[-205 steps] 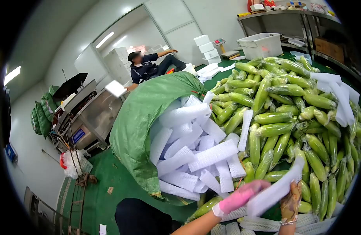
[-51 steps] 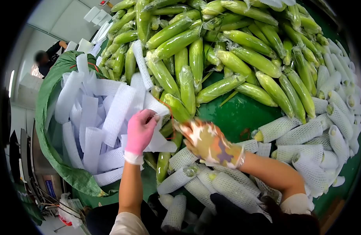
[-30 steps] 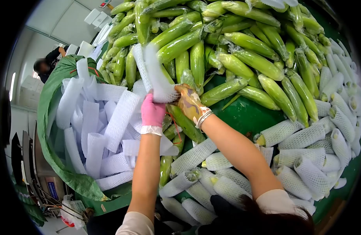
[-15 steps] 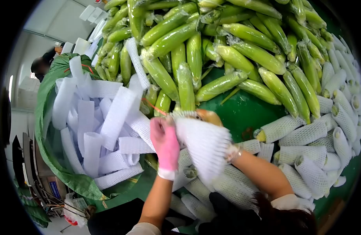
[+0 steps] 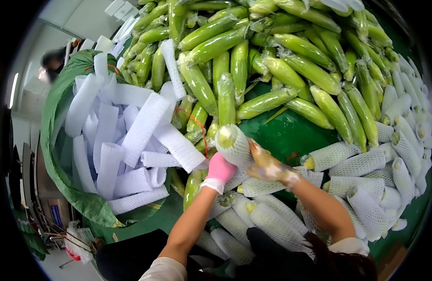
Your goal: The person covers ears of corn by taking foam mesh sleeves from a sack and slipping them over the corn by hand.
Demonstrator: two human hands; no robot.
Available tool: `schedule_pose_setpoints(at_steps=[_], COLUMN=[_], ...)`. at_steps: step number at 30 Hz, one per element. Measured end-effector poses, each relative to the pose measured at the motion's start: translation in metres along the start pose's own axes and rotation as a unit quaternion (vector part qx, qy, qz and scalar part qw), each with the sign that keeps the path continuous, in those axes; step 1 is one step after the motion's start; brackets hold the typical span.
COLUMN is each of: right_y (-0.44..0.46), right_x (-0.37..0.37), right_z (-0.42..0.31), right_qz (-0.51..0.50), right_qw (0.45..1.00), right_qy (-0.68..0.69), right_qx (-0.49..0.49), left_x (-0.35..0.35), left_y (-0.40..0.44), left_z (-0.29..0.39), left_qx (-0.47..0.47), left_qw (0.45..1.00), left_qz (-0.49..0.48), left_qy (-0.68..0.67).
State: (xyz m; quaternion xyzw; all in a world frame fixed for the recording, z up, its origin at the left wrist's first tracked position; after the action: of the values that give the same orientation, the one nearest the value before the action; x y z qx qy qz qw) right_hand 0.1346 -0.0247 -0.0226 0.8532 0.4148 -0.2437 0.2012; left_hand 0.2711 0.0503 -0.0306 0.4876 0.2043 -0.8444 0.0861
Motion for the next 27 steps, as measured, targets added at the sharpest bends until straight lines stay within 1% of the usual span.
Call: schedule_pose_setpoints(at_steps=[1, 2, 3, 4, 5, 6, 7, 8, 9, 10, 12, 13, 14, 15, 16, 17, 18, 19, 20, 21, 22, 24, 25, 26, 27], right_y=[0.0, -0.002, -0.013, -0.029, -0.047, -0.066, -0.086, -0.103, -0.117, -0.126, -0.127, -0.116, -0.096, -0.078, -0.041, -0.005, 0.027, 0.059, 0.074, 0.089, 0.096, 0.097, 0.099, 0.102, 0.103], right_x=[-0.036, -0.056, -0.059, -0.06, -0.052, -0.046, -0.035, -0.018, 0.0, 0.019, 0.049, 0.053, 0.037, 0.042, 0.03, 0.014, -0.006, -0.036, -0.044, -0.044, -0.038, -0.046, -0.042, -0.042, -0.047], right_z=[-0.046, -0.074, -0.091, -0.108, -0.126, -0.144, -0.152, -0.154, -0.156, -0.157, -0.158, -0.163, -0.179, -0.174, -0.162, -0.148, -0.133, -0.128, -0.104, -0.086, -0.084, -0.091, -0.088, -0.08, -0.073], right_qz=[-0.048, -0.091, -0.163, -0.227, -0.312, -0.395, -0.44, -0.465, -0.48, -0.489, -0.512, -0.551, -0.631, -0.64, -0.551, -0.429, -0.299, -0.146, -0.054, -0.044, -0.08, -0.134, -0.129, -0.027, 0.076], right_qw=[0.993, 0.983, 0.969, 0.951, 0.947, 0.915, 0.892, 0.879, 0.87, 0.862, 0.84, 0.806, 0.73, 0.715, 0.779, 0.824, 0.844, 0.978, 0.983, 0.972, 0.877, 0.877, 0.879, 0.84, 0.784], right_qy=[0.109, 0.157, 0.185, 0.21, 0.075, -0.06, -0.082, -0.058, -0.021, 0.008, 0.046, 0.062, 0.036, 0.225, 0.289, 0.37, 0.438, 0.148, 0.172, 0.23, 0.469, 0.455, 0.453, 0.539, 0.615], right_qx=[0.009, 0.018, -0.004, -0.026, -0.025, -0.048, -0.065, -0.087, -0.111, -0.132, -0.175, -0.207, -0.261, -0.168, -0.07, 0.021, 0.08, 0.018, 0.021, 0.013, 0.069, 0.078, 0.079, 0.059, 0.038], left_x=[-0.008, -0.041, -0.071, -0.078, -0.093, -0.125, -0.149, -0.176, -0.196, -0.212, -0.195, -0.184, -0.172, -0.156, -0.156, -0.15, -0.145, -0.141, -0.14, -0.138, -0.129, -0.133, -0.136, -0.14, -0.14], left_y=[-0.015, -0.044, -0.063, -0.079, -0.091, -0.101, -0.103, -0.104, -0.101, -0.095, -0.076, -0.067, -0.06, -0.051, -0.055, -0.061, -0.069, -0.08, -0.091, -0.101, -0.107, -0.104, -0.094, -0.08, -0.053], left_z=[0.009, 0.034, 0.063, 0.065, 0.066, 0.061, 0.037, 0.021, 0.01, 0.006, -0.024, -0.027, -0.029, -0.045, -0.041, -0.033, -0.023, -0.007, 0.012, 0.026, 0.031, 0.05, 0.045, 0.042, 0.037], left_qx=[0.065, 0.07, 0.185, 0.193, 0.134, 0.093, 0.062, -0.011, -0.119, -0.103, -0.102, -0.167, -0.229, -0.271, -0.267, -0.203, -0.132, -0.114, -0.094, -0.092, -0.119, -0.091, -0.067, -0.045, -0.023], left_qw=[0.996, 0.978, 0.961, 0.967, 0.948, 0.963, 0.991, 0.971, 0.933, 0.93, 0.902, 0.913, 0.92, 0.927, 0.926, 0.918, 0.875, 0.857, 0.831, 0.83, 0.814, 0.769, 0.756, 0.74, 0.751], left_qz=[0.011, 0.014, 0.012, -0.102, -0.231, -0.205, -0.083, 0.103, 0.248, 0.333, 0.42, 0.371, 0.319, 0.261, 0.266, 0.283, 0.283, 0.236, 0.191, 0.118, 0.055, 0.022, 0.04, 0.058, 0.113], left_qy=[-0.062, -0.195, -0.207, -0.131, -0.174, -0.145, -0.087, -0.214, -0.231, -0.115, 0.026, 0.015, 0.004, -0.003, -0.004, -0.192, -0.371, -0.444, -0.514, -0.537, -0.566, -0.632, -0.65, -0.668, -0.65])
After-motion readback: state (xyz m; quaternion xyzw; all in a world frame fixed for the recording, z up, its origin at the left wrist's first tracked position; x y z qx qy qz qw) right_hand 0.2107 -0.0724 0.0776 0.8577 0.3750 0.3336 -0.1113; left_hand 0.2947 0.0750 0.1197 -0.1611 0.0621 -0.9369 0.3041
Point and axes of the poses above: each hand's wrist, its own y-axis towards the middle knuckle, its own x-axis out of the palm, z = x × y, the point moved 6 cm from there along y, towards the middle knuckle
